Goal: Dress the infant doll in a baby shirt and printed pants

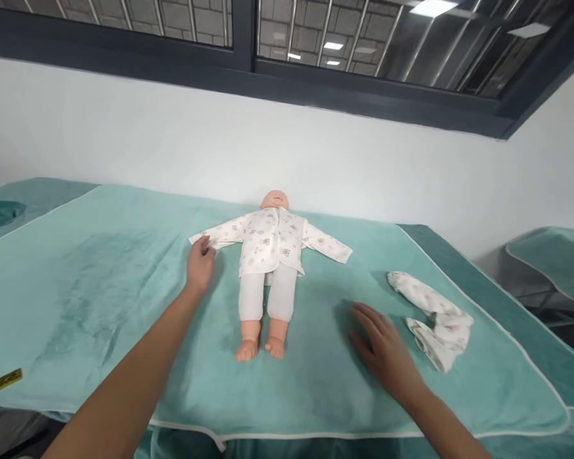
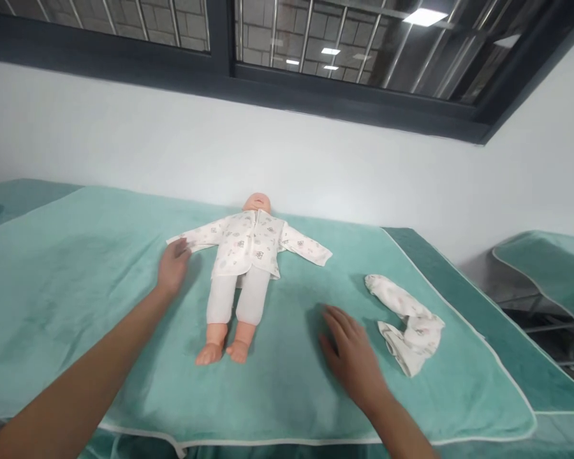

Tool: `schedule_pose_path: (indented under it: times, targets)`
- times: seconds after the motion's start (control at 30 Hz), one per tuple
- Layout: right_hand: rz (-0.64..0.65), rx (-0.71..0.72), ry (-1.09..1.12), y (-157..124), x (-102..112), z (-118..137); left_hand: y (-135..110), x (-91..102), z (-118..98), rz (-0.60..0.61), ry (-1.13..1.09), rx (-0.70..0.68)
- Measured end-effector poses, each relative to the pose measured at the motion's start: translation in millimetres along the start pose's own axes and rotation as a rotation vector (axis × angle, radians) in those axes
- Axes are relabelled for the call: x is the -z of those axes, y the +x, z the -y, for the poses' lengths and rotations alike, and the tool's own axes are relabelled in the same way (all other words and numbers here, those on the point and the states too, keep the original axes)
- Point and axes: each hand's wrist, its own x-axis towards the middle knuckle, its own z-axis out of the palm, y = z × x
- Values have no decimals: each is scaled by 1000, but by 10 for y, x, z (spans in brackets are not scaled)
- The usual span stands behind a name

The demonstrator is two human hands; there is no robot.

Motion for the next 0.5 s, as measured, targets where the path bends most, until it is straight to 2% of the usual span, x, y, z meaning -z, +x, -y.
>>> schedule_pose_path:
  times: [0.1, 0.23, 0.3, 0.37, 0.5]
  targets:
    - [-108, -9, -235, -253, 334, -435, -100, -30, -3, -5, 73, -86]
    - [-194, -208, -400, -224, 677, -960, -324, -128, -31, 200, 217, -248]
    - [-137, -316, -420, -83, 736, -1108, -414, -139, -55, 262, 250, -264]
    - [-32, -378, -429, 114, 734, -1149, -481, -116, -77, 262, 246, -240]
    - [250, -552, -422, 583, 673, -932, -596, -40, -115, 255, 198, -161]
